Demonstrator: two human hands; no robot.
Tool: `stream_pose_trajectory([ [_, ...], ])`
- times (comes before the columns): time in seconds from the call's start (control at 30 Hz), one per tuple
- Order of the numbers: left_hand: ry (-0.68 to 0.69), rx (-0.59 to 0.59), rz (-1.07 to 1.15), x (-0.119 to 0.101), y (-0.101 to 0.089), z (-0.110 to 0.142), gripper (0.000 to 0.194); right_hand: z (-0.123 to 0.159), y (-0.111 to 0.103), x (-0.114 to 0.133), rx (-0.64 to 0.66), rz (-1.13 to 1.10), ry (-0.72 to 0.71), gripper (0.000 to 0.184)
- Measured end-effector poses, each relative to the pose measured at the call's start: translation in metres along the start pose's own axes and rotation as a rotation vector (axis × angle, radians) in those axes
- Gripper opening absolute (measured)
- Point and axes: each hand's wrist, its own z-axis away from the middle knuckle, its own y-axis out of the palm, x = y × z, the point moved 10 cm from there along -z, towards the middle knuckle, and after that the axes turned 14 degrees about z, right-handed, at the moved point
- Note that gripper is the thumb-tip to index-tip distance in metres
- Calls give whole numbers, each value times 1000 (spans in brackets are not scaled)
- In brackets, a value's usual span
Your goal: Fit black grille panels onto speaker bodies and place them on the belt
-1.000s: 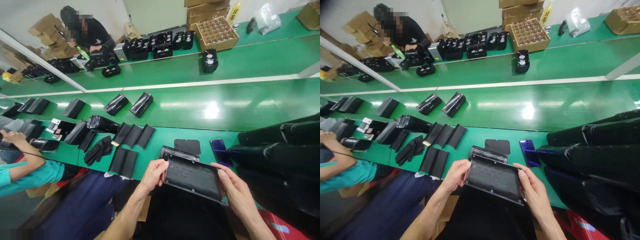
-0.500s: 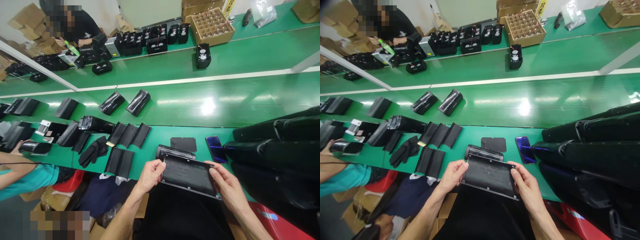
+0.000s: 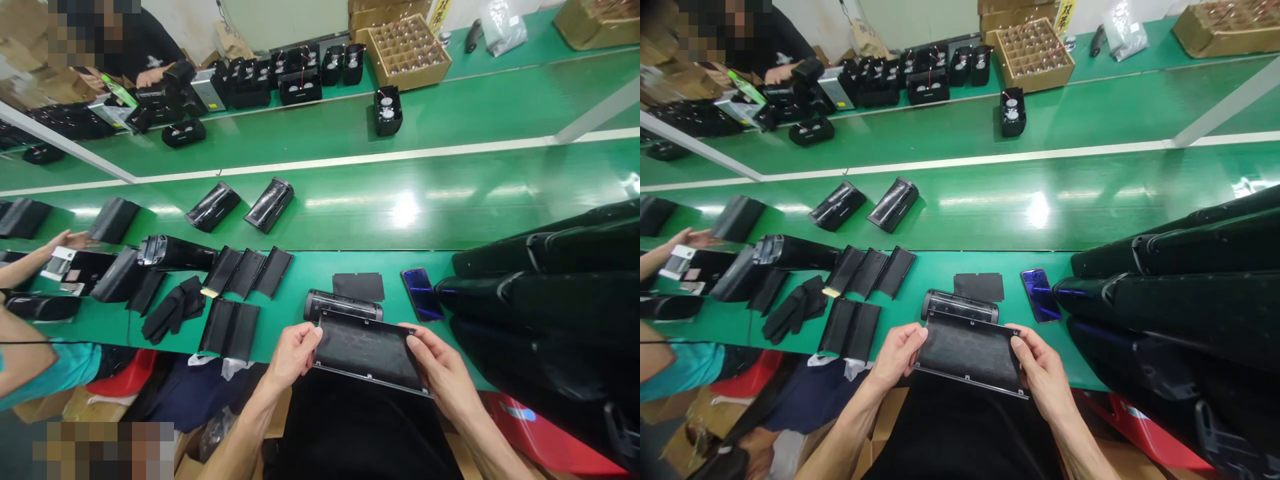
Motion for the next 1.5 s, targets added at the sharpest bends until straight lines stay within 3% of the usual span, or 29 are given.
stream_pose_trajectory([
  [0.43, -37, 53, 40, 13, 2, 4, 60, 7, -9, 18, -91, 123, -110, 55],
  [0.77, -57, 66, 46, 14, 4, 5, 62, 9, -10, 23, -80, 228, -153, 54],
  [0.97, -22, 88, 5, 10, 3, 6, 58, 14, -12, 29, -98, 260, -177, 50],
  [1.2, 132, 177, -66, -5, 5, 12, 49, 27, -16, 37, -120, 323, -276, 40],
  [1.5, 142, 210, -41, -7, 4, 12, 45, 30, -15, 46, -135, 376, -345, 40],
])
